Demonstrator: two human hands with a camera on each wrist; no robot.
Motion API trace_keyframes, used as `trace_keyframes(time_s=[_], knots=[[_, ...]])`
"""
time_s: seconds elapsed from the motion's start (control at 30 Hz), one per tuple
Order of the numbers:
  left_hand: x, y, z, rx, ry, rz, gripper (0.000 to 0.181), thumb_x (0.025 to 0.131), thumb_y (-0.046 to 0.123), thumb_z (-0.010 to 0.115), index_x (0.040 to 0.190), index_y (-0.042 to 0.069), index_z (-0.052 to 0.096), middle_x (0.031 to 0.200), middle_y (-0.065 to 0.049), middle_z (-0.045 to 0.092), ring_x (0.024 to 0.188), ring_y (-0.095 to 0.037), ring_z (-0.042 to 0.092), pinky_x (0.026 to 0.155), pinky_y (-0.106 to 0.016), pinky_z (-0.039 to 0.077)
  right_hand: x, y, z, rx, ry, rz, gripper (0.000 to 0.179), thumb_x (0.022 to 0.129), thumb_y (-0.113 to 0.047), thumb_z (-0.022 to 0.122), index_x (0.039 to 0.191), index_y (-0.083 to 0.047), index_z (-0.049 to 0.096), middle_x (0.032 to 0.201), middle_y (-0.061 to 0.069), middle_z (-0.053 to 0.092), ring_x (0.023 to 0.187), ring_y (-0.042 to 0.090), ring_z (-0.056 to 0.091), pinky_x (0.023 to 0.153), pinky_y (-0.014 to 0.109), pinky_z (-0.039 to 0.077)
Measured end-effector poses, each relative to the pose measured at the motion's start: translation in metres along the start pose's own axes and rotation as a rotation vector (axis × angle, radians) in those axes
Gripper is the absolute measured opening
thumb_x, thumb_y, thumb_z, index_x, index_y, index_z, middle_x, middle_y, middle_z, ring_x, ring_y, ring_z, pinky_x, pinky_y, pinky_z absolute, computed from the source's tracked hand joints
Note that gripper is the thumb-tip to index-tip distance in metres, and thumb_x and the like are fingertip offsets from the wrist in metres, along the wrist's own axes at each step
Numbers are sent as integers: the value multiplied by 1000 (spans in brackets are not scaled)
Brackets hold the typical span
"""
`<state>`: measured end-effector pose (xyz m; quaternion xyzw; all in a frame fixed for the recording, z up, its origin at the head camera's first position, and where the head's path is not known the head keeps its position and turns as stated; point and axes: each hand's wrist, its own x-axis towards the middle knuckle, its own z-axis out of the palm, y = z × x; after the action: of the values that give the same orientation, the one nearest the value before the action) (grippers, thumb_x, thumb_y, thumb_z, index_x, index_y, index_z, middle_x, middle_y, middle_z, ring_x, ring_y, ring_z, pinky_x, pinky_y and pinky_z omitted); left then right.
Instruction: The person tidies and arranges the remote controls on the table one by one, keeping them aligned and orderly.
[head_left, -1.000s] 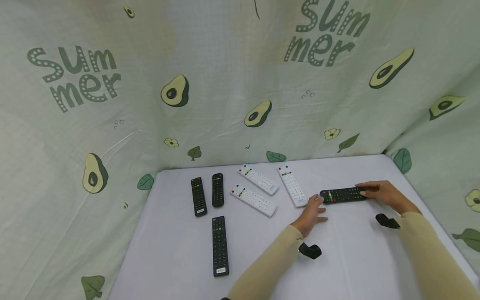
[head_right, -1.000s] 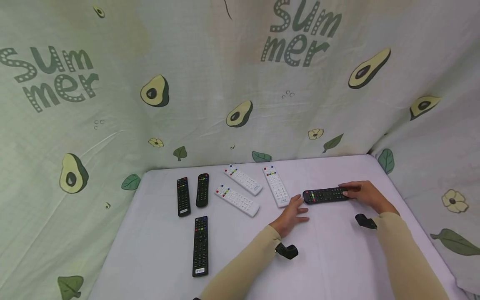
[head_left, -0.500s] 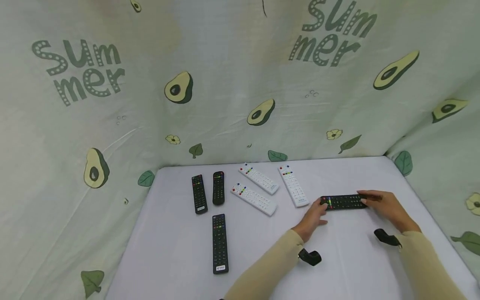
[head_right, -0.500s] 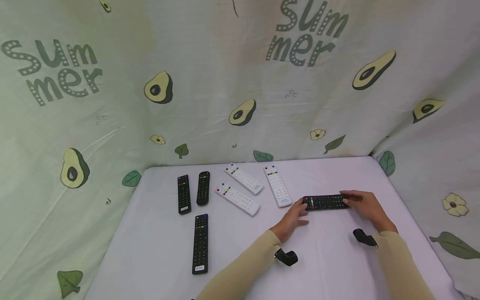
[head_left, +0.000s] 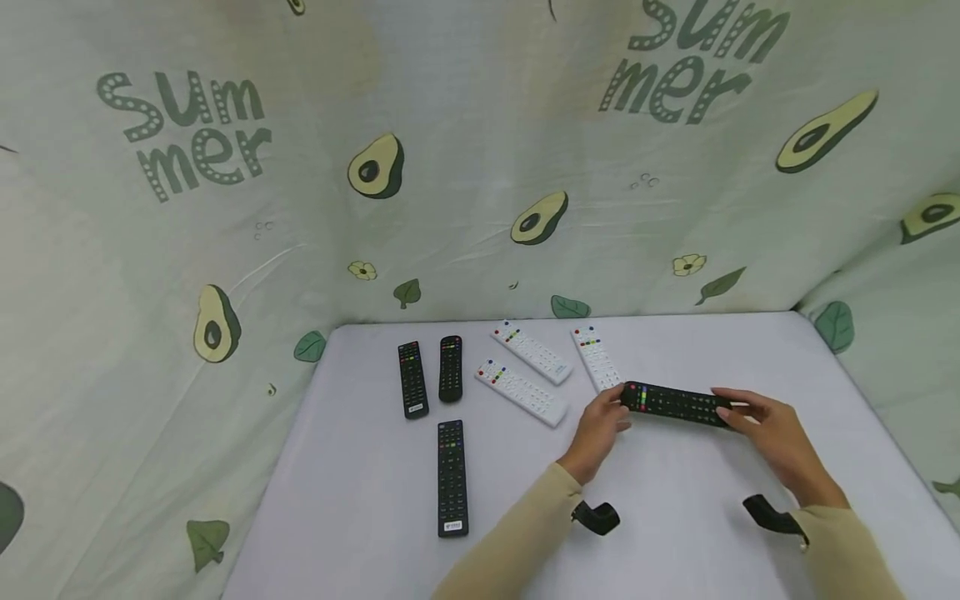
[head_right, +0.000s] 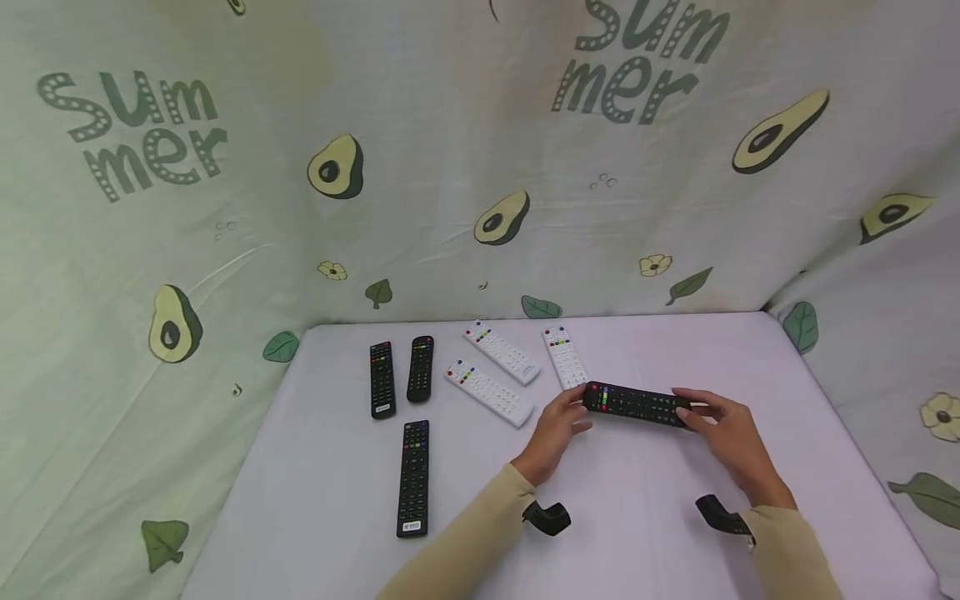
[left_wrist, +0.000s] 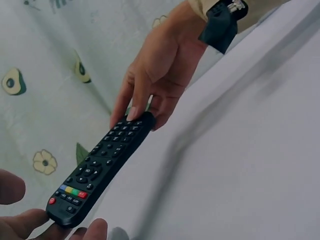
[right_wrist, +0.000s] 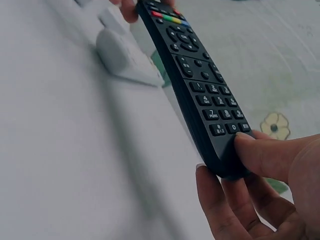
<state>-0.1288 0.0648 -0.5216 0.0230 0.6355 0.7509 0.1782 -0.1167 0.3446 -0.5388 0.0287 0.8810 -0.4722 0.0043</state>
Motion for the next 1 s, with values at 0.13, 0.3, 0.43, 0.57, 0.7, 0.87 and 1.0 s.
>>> trace_keyframes(time_s=[0.13, 0.3, 0.43, 0.57, 0.7, 0.87, 1.0], knots=[[-4, 4, -16, 9, 66, 63, 42, 110, 7, 44, 150, -4, 52, 150, -18, 54, 131, -31, 60, 108, -47, 55, -9, -17, 20, -36, -37, 33, 54, 107, -37, 65, 147, -1, 59, 140, 5, 61, 117, 7, 54, 88, 25, 49], [-9, 6, -38, 1, 155, 125, 36, 112, 6, 45, 143, -6, 59, 138, -17, 58, 120, -25, 65, 104, -52, 57, -19, -36, 47, 39, -112, 49, 53, 107, -29, 66, 149, 1, 56, 151, 30, 52, 133, 45, 49, 106, 66, 43], [-14, 6, -59, 22, 210, 150, 31, 111, 6, 49, 136, -6, 63, 129, -16, 61, 109, -18, 67, 99, -49, 61, -27, -51, 69, 60, -158, 38, 50, 104, -24, 70, 147, -1, 60, 148, 27, 57, 131, 39, 55, 107, 59, 46], [-20, 8, -78, 62, 251, 132, 27, 110, 7, 53, 132, -3, 66, 123, -14, 62, 104, -16, 67, 93, -40, 63, -36, -63, 89, 86, -200, 38, 47, 101, -21, 74, 143, -2, 62, 145, 23, 60, 124, 30, 60, 95, 34, 54], [-27, 7, -95, 89, 277, 88, 25, 109, 7, 55, 129, -1, 67, 123, -13, 63, 104, -16, 66, 90, -35, 63, -43, -73, 104, 145, -264, 61, 48, 100, -19, 74, 142, -2, 61, 142, 20, 61, 122, 28, 62, 89, 23, 55], [-33, 5, -112, 108, 284, 52, 25, 108, 8, 56, 129, -1, 68, 122, -14, 63, 103, -17, 65, 87, -32, 63, -52, -81, 123, 223, -328, 87, 49, 99, -14, 74, 142, 1, 58, 133, 16, 64, 121, 31, 65, 92, 30, 57], [-40, 8, -121, 109, 297, 31, 27, 109, 8, 55, 130, -3, 68, 124, -15, 64, 103, -17, 66, 86, -32, 63, -59, -86, 140, 316, -384, 27, 53, 94, -7, 75, 142, 6, 56, 123, 17, 65, 107, 22, 69, 85, 26, 58]])
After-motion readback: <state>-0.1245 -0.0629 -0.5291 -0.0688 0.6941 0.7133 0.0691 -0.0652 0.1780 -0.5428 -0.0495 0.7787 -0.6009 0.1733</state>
